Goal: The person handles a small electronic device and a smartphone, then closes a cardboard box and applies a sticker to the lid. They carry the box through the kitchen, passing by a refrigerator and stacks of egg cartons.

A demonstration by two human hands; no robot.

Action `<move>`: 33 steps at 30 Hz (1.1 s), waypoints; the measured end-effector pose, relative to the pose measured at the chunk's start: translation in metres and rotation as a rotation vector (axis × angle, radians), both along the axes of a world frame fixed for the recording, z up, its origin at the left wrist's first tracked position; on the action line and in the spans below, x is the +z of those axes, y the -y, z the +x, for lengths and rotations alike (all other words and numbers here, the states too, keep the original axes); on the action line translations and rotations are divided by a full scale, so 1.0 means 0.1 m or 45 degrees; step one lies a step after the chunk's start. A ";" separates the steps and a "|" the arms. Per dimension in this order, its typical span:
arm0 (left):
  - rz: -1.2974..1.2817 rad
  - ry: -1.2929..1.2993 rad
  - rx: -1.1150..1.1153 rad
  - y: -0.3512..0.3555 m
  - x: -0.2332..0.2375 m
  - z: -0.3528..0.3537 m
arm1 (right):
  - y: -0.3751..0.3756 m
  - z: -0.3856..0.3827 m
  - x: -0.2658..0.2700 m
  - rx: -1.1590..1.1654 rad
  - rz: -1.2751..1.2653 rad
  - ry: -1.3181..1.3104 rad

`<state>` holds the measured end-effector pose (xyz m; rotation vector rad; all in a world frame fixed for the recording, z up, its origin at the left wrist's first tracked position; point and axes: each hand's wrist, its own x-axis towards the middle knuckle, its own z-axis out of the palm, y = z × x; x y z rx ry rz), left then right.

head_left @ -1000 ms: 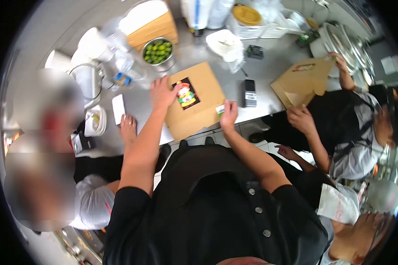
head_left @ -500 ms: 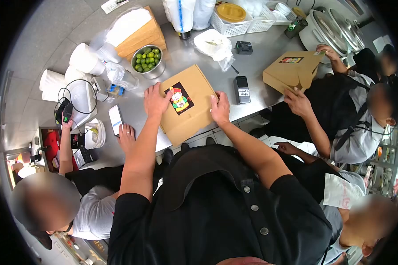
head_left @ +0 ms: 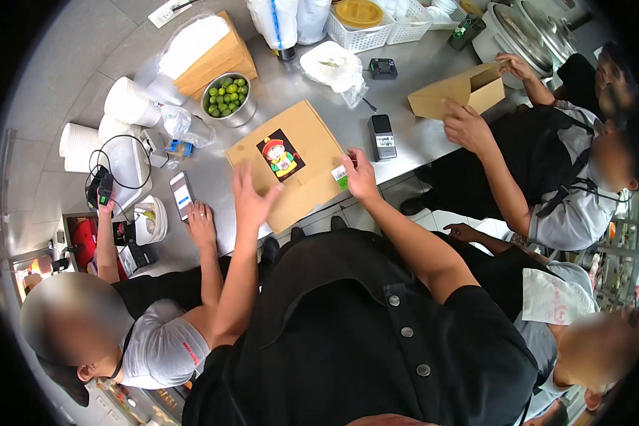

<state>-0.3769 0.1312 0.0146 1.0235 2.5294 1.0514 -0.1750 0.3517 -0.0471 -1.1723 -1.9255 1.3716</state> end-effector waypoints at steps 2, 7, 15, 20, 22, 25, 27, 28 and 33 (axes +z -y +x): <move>-0.110 -0.014 -0.072 0.17 0.15 0.25 | -0.02 0.03 0.02 0.030 -0.004 -0.042; -0.538 -0.088 -0.271 0.17 0.30 0.51 | -0.02 0.08 0.20 0.205 0.024 0.022; -0.327 -0.177 -0.273 0.14 -0.02 0.32 | -0.15 0.10 0.52 0.396 -0.041 0.416; -0.172 -0.026 -0.228 0.16 0.07 0.30 | -0.37 0.07 0.27 0.336 -0.012 0.297; -0.012 0.109 0.014 0.19 0.04 0.33 | -0.38 0.09 0.34 0.358 -0.049 0.293; 0.116 0.299 0.111 0.26 -0.34 0.31 | -0.35 0.10 0.31 0.377 -0.061 0.258; 0.248 0.498 0.160 0.23 -0.41 0.35 | -0.38 0.08 0.14 0.389 -0.069 0.232; 0.225 0.547 0.226 0.23 -0.44 0.37 | -0.41 0.05 0.07 0.404 -0.075 0.218; 0.543 0.906 0.333 0.21 -0.54 0.31 | -0.47 -0.07 -0.11 0.386 -0.108 0.125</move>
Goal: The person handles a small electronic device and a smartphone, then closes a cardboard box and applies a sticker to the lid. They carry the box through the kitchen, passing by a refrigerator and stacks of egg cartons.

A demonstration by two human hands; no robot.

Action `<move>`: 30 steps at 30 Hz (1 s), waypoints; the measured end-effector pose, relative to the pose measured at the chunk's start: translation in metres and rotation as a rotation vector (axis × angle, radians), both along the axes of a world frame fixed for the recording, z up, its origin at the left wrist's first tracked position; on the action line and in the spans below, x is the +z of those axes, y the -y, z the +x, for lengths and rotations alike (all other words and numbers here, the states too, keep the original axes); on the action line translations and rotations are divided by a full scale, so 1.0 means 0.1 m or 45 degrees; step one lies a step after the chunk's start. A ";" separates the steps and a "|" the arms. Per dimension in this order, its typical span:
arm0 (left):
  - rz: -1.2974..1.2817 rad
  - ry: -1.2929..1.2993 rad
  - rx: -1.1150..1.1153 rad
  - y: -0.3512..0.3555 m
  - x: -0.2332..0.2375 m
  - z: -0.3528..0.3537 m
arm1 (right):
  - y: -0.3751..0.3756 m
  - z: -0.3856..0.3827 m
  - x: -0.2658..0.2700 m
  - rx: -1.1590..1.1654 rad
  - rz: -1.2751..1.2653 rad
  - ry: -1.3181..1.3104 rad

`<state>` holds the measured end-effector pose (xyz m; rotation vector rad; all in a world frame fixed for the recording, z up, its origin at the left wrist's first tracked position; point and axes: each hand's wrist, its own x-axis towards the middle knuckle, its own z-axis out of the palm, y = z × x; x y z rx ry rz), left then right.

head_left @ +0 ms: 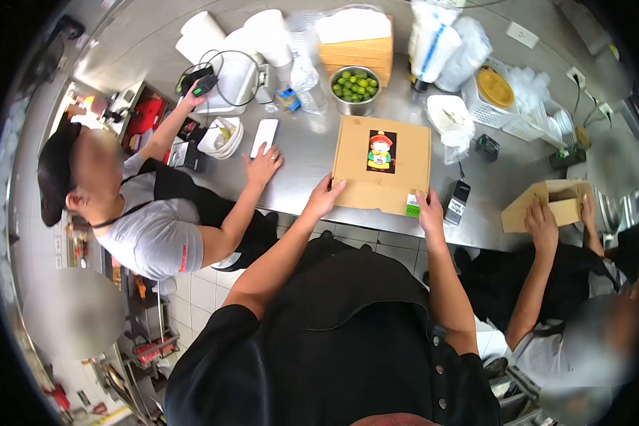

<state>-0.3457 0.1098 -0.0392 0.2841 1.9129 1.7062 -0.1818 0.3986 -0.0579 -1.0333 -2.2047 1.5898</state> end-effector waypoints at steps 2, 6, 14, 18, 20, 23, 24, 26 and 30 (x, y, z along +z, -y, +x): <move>-0.036 0.027 0.041 0.00 -0.09 -0.03 | 0.02 0.00 0.03 0.052 0.013 0.043; -0.046 0.100 0.174 0.02 -0.13 -0.02 | 0.04 0.04 0.09 -0.076 -0.108 -0.066; 0.017 0.344 0.225 0.10 -0.02 -0.16 | 0.18 0.21 0.31 -0.093 -0.289 -0.207; 0.354 0.642 0.092 0.12 0.04 -0.28 | 0.26 0.32 0.40 -0.009 -0.345 -0.143; 0.431 0.793 0.001 0.13 0.20 -0.32 | 0.25 0.38 0.41 0.042 -0.374 -0.077; 0.388 0.895 -0.063 0.14 0.16 -0.41 | 0.28 0.46 0.31 -0.002 -0.358 -0.058; 0.351 0.870 -0.071 0.14 0.06 -0.43 | 0.37 0.47 0.48 -0.077 -0.416 -0.005; 0.310 0.858 -0.090 0.12 -0.01 -0.46 | 0.50 0.50 0.60 -0.121 -0.332 0.036; 0.303 0.802 -0.079 0.12 -0.09 -0.46 | 0.70 0.61 0.66 -0.203 -0.196 0.104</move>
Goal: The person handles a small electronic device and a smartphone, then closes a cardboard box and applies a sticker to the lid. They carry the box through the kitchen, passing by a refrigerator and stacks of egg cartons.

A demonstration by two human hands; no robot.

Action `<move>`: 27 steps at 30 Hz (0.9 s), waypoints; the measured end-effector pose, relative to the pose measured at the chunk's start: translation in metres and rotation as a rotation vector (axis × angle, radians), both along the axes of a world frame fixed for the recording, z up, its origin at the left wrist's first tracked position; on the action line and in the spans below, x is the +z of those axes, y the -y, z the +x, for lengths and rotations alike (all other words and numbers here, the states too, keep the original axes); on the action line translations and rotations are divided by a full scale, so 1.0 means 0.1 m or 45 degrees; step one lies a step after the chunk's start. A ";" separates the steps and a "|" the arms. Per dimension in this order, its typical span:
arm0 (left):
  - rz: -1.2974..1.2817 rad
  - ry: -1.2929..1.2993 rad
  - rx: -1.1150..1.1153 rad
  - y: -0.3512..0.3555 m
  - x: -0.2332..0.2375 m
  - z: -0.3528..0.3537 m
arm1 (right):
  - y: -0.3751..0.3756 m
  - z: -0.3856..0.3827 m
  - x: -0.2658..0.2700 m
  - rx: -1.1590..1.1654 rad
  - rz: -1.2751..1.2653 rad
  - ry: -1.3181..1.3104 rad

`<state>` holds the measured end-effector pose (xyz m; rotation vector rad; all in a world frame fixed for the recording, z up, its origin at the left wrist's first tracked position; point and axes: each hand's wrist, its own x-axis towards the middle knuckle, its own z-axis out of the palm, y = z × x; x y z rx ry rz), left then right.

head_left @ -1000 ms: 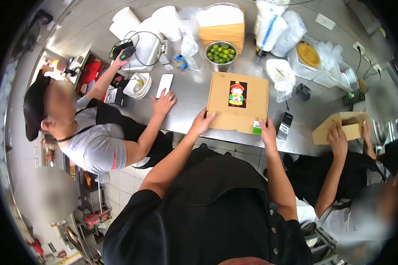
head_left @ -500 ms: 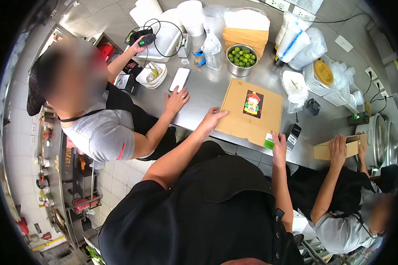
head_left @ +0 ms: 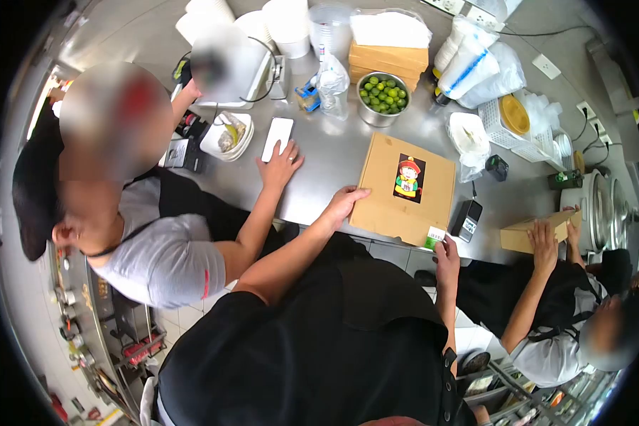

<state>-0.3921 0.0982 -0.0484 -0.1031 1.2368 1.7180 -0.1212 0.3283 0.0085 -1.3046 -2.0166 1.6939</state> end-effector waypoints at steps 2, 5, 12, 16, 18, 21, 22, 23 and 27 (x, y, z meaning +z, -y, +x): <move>0.028 0.001 -0.038 -0.08 -0.12 0.00 | 0.07 0.10 -0.13 -0.040 0.067 0.045; -0.047 -0.096 0.143 -0.15 -0.25 -0.06 | 0.26 0.22 -0.02 -0.098 0.194 0.092; -0.013 -0.119 0.232 -0.25 -0.43 -0.10 | 0.64 0.65 0.03 -0.295 0.167 0.223; 0.041 -0.131 0.172 -0.22 -0.31 -0.14 | 0.67 0.83 0.04 -0.313 0.114 0.231; 0.108 -0.134 0.079 -0.18 -0.15 -0.18 | 0.66 0.89 0.00 -0.343 0.038 0.163; 0.226 -0.129 -0.049 -0.18 0.07 -0.22 | 0.57 0.82 0.24 -0.389 -0.058 -0.012; 0.272 -0.143 -0.097 -0.20 0.17 -0.22 | 0.54 0.82 0.31 -0.386 -0.055 -0.025; 0.285 -0.149 -0.113 -0.23 0.24 -0.18 | 0.52 0.84 0.32 -0.403 -0.044 -0.035; 0.233 -0.179 -0.034 -0.27 0.28 0.03 | 0.43 1.05 0.35 -0.332 0.021 -0.064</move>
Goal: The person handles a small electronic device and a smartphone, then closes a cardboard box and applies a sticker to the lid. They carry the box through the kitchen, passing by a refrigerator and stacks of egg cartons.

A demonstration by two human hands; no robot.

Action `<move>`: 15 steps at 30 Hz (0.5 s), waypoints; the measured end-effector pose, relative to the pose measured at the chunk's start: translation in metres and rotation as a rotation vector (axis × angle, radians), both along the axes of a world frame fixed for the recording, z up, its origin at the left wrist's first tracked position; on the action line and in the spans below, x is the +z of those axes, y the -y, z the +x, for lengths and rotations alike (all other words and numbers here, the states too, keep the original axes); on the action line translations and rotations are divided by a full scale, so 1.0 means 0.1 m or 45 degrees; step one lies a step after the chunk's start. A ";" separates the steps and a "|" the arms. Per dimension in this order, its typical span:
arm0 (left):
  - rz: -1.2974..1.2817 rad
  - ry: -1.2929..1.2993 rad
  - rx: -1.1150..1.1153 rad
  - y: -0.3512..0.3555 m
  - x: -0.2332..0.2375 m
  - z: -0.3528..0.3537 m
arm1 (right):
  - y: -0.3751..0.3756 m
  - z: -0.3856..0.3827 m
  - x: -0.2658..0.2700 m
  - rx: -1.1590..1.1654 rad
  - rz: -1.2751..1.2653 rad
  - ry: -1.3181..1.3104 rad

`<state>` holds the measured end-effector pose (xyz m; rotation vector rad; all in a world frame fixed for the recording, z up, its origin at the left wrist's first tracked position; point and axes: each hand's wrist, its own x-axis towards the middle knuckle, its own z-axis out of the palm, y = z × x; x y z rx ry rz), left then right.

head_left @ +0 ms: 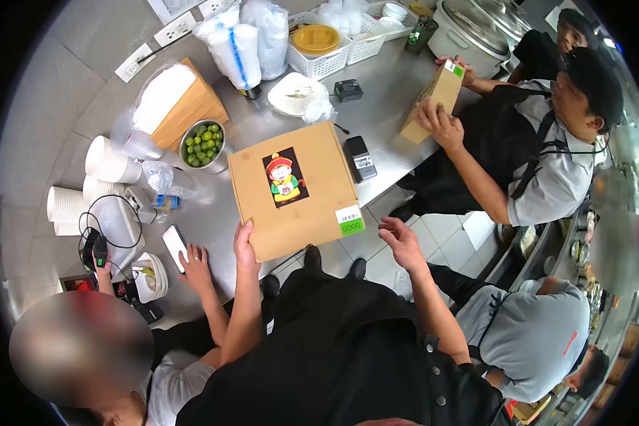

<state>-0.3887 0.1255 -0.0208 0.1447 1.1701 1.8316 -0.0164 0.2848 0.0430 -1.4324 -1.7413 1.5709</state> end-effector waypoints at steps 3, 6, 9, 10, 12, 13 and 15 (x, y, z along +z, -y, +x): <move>-0.048 0.011 0.118 0.04 -0.23 0.19 | 0.01 0.21 -0.04 0.046 0.067 -0.006; -0.106 0.004 0.310 0.07 -0.49 0.36 | 0.00 0.50 -0.07 0.030 0.070 -0.004; -0.221 -0.177 0.396 0.05 -0.73 0.40 | -0.01 0.75 -0.17 0.052 0.038 -0.092; -0.265 -0.199 0.408 0.03 -0.68 0.44 | -0.03 0.81 -0.19 0.073 0.018 -0.103; -0.356 -0.260 0.434 -0.02 -0.60 0.47 | -0.09 0.91 -0.29 0.144 0.026 -0.131; -0.403 -0.291 0.444 -0.03 -0.63 0.46 | -0.13 0.96 -0.35 0.172 0.013 -0.155; -0.531 -0.407 0.395 -0.05 -0.73 0.41 | -0.18 0.96 -0.35 0.232 0.004 -0.125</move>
